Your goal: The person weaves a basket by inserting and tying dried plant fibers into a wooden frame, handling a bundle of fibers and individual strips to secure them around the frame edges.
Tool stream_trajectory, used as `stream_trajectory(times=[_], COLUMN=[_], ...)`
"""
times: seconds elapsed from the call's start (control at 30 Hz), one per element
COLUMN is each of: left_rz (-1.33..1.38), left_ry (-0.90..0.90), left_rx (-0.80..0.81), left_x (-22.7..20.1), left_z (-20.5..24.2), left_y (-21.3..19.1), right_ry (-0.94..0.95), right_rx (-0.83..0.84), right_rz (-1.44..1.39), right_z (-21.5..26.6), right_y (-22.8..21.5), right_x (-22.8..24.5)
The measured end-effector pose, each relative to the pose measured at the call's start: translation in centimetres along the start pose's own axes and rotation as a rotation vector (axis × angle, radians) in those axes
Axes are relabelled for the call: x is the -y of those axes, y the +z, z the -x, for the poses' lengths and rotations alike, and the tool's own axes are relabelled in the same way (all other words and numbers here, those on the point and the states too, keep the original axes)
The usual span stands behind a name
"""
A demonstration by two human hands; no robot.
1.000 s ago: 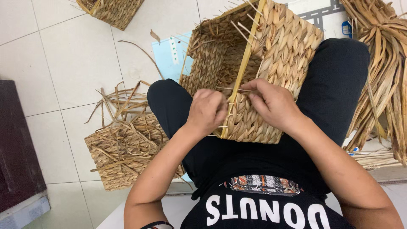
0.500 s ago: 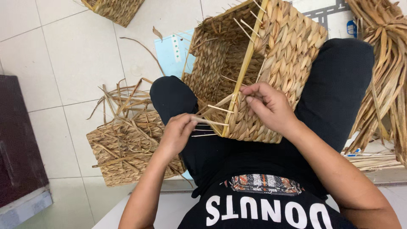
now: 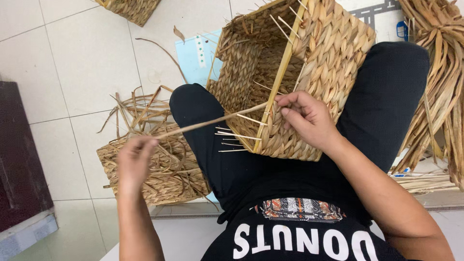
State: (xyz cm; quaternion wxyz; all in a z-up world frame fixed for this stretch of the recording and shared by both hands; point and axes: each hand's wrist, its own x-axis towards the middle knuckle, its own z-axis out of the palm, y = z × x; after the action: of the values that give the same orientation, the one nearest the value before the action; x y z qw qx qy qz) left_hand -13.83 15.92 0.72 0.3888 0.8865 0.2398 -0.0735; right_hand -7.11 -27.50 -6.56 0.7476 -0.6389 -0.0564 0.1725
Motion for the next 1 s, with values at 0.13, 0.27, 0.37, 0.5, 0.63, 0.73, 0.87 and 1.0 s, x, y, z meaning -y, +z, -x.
stream_trajectory(times=[0.13,0.27,0.37,0.5,0.63,0.73,0.87,1.0], left_rz=[0.879,0.929,0.533,-0.115,-0.108,-0.083,0.039,0.167], left_ry=[0.174,0.403,0.564,0.559,0.530,0.414,0.011,0.154], left_rx=[-0.141,0.038,0.213,0.430,0.554,0.402,0.216,-0.043], left_x=[-1.2,-6.5,-10.5,-13.2,-10.3,-6.5,-3.3,-3.3], left_z=[-2.2,-1.1,-0.7,-1.6,-1.9,-2.3,-1.7,-2.0], left_y=[-1.7,2.3,7.4,12.0,10.7,6.8,2.9,1.8], right_ry=[0.008,0.001,0.007,-0.002,-0.005,-0.008,-0.005,-0.012], right_rx=[-0.016,-0.033,-0.055,-0.056,-0.069,-0.074,-0.055,-0.048], right_rz=[-0.005,-0.009,-0.028,-0.035,-0.036,-0.019,-0.036,-0.013], right_z=[0.0,0.2,0.2,0.4,0.7,0.7,0.3,0.2], right_y=[0.3,0.4,0.5,0.6,0.4,0.5,0.9,1.0], right_x=[-0.3,-0.6,-0.9,-0.7,-0.9,-0.8,-0.6,-0.6])
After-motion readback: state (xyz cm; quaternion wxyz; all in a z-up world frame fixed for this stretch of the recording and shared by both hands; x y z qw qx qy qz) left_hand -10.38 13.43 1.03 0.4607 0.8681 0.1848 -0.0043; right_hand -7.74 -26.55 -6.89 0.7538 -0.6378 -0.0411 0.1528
